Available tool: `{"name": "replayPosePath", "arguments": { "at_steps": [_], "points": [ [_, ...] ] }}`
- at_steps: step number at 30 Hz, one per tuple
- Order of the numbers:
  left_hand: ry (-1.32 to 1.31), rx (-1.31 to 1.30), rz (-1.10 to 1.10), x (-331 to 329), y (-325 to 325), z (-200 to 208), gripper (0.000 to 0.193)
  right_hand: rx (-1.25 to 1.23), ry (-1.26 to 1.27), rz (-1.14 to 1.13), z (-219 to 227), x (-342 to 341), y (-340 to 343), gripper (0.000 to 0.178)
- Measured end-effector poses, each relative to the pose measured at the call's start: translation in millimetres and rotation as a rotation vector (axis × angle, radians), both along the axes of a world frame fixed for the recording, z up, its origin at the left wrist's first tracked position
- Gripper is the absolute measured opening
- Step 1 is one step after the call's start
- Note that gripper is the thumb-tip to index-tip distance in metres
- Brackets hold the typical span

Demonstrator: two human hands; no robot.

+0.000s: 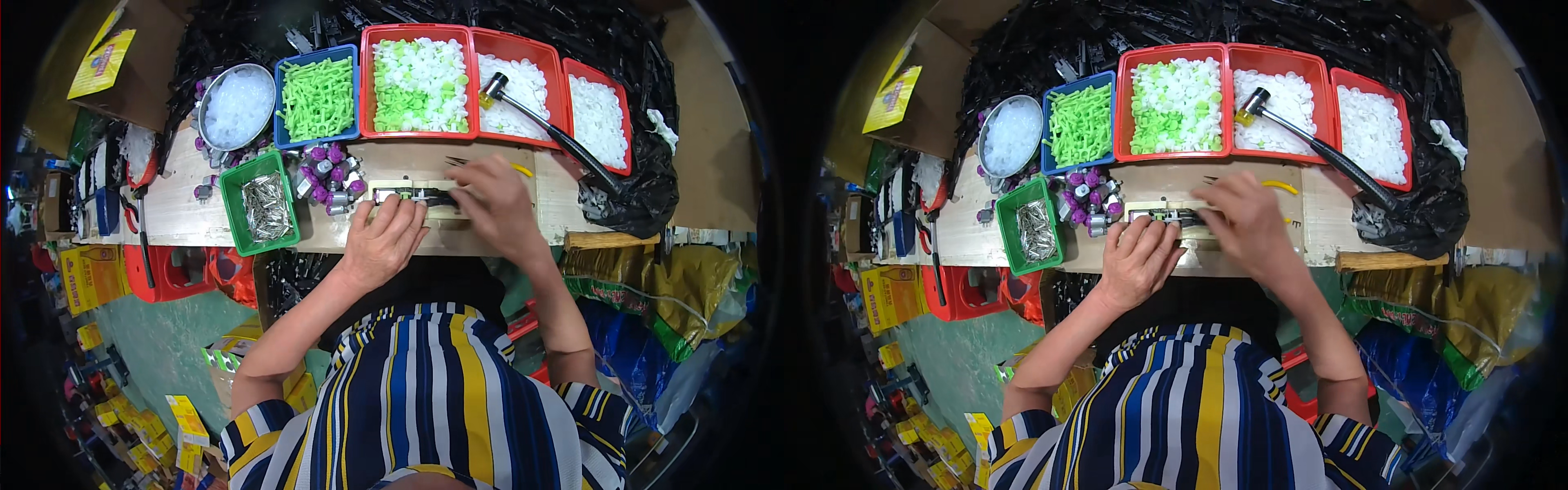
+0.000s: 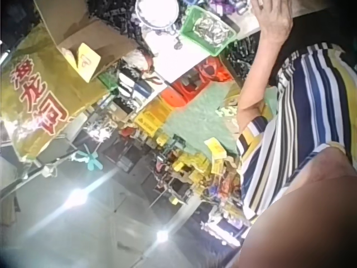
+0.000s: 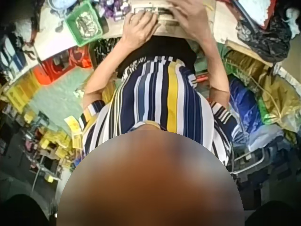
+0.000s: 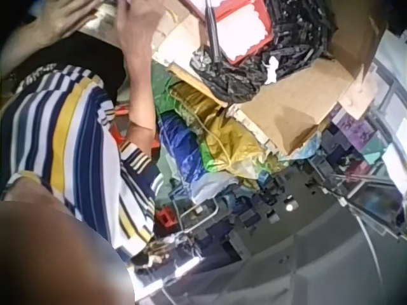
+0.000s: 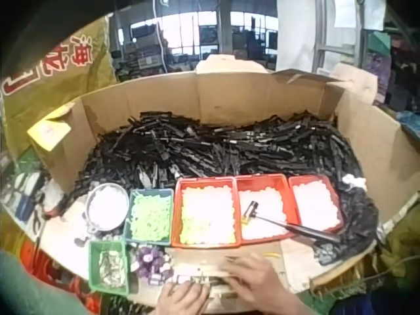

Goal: Assembling small multi-colored components using a jig and various parts from bins at a factory workbench.

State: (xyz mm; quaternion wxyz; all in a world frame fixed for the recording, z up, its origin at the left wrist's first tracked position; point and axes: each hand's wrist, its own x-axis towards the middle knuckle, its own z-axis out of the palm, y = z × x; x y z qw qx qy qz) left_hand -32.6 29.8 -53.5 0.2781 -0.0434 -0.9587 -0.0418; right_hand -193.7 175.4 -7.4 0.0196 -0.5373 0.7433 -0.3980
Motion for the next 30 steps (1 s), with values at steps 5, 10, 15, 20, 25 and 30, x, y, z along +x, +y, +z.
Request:
{"name": "replayPosePath", "arguments": {
  "at_steps": [5,10,15,20,25,30],
  "points": [
    [0.023,0.051,-0.009,-0.1,-3.7,9.3,0.036,0.017,-0.057,-0.112,2.3,-2.1,19.0,0.021],
    [0.018,0.035,0.011,-0.5,-3.8,11.5,0.033,0.002,0.0,-0.022,-4.1,11.4,3.0,0.022],
    [0.017,0.03,0.011,-0.9,-4.3,10.0,0.032,0.168,0.201,0.009,-6.7,17.9,-10.2,0.021],
    [0.009,0.033,-0.011,-5.3,-4.5,7.4,0.032,0.204,0.266,0.026,-7.0,17.6,-8.9,0.023],
    [0.023,0.071,-0.045,-4.6,-7.4,12.4,0.031,0.231,0.288,0.144,-4.7,15.9,-13.2,0.03],
    [0.006,0.038,-0.012,-1.7,-10.9,7.5,0.029,0.227,0.155,0.201,-8.6,5.8,-15.2,0.035]
  ]
}}
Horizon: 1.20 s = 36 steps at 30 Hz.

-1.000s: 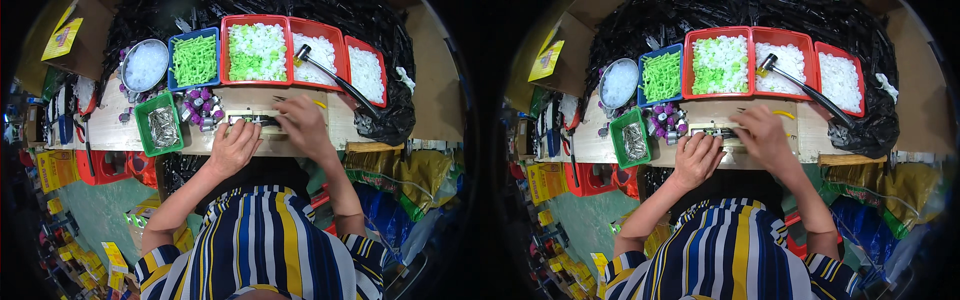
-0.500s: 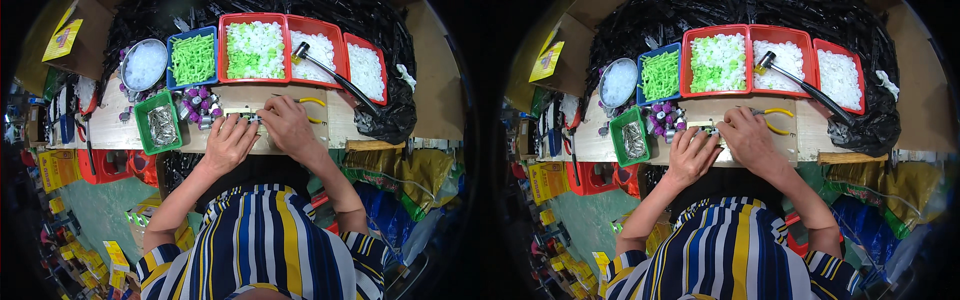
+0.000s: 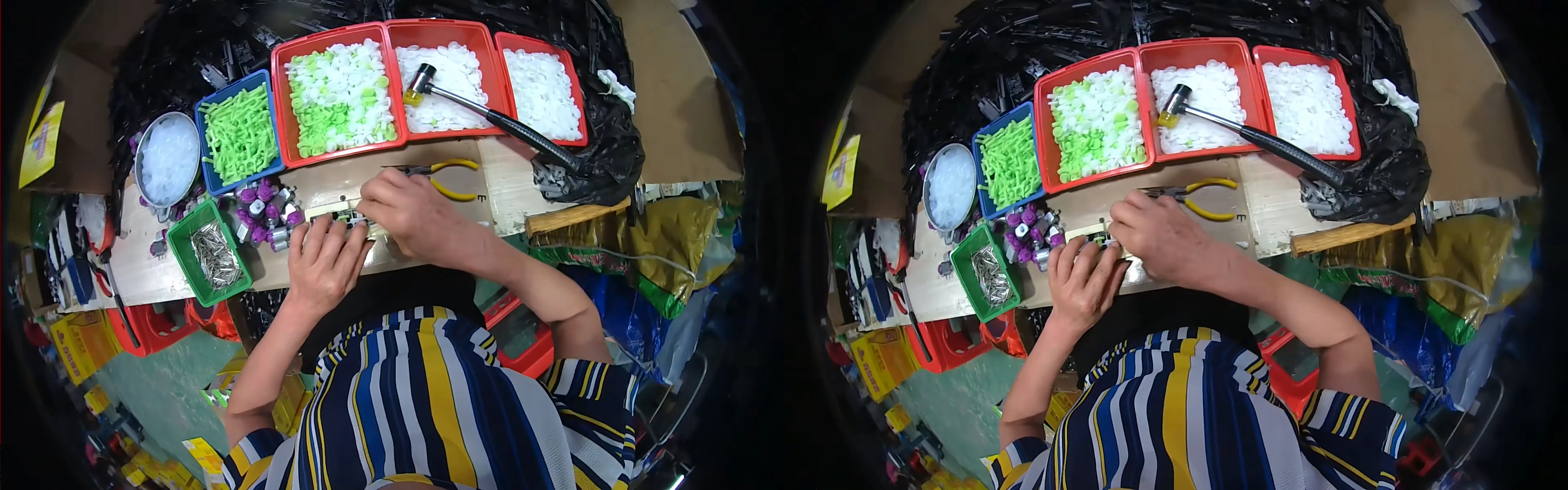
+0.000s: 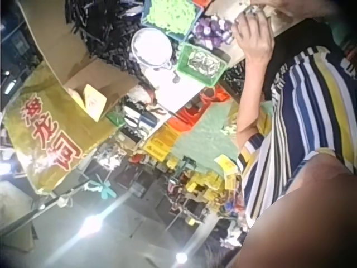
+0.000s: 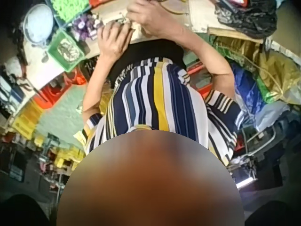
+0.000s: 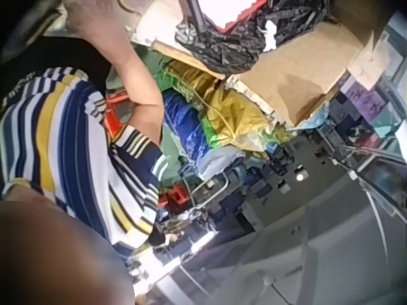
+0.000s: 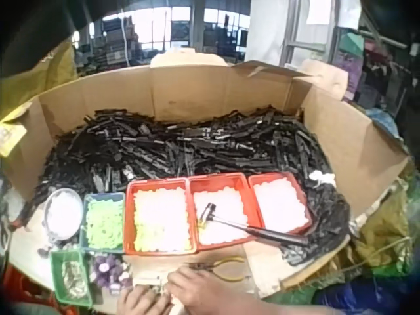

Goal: Assembling small multi-colored components using a jig and various parts from bins at a factory workbench.

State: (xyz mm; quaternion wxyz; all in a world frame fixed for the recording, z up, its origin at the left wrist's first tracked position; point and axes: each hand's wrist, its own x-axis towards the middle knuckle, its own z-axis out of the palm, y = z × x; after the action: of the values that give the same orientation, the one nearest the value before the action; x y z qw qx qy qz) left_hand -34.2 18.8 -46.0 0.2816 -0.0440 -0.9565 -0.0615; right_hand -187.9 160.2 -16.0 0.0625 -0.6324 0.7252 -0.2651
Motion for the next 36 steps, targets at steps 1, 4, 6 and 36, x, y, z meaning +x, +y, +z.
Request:
{"name": "replayPosePath", "arguments": {
  "at_steps": [1,4,6,36],
  "points": [
    [-0.008,-0.002,-0.003,-1.6,1.0,-0.1,0.029,-0.021,-0.039,0.0,-1.3,-4.4,0.9,0.034],
    [0.015,0.01,-0.016,-5.1,0.5,-1.2,0.03,-0.127,-0.158,0.01,-14.3,-11.1,-1.7,0.029],
    [0.014,0.012,-0.02,-7.3,1.9,-1.5,0.03,-0.18,-0.245,-0.017,-15.7,-14.7,0.2,0.025],
    [-0.002,0.04,-0.006,-2.5,0.0,-5.4,0.031,-0.112,-0.314,0.143,-13.6,-30.2,-1.4,0.041]
  ]
}}
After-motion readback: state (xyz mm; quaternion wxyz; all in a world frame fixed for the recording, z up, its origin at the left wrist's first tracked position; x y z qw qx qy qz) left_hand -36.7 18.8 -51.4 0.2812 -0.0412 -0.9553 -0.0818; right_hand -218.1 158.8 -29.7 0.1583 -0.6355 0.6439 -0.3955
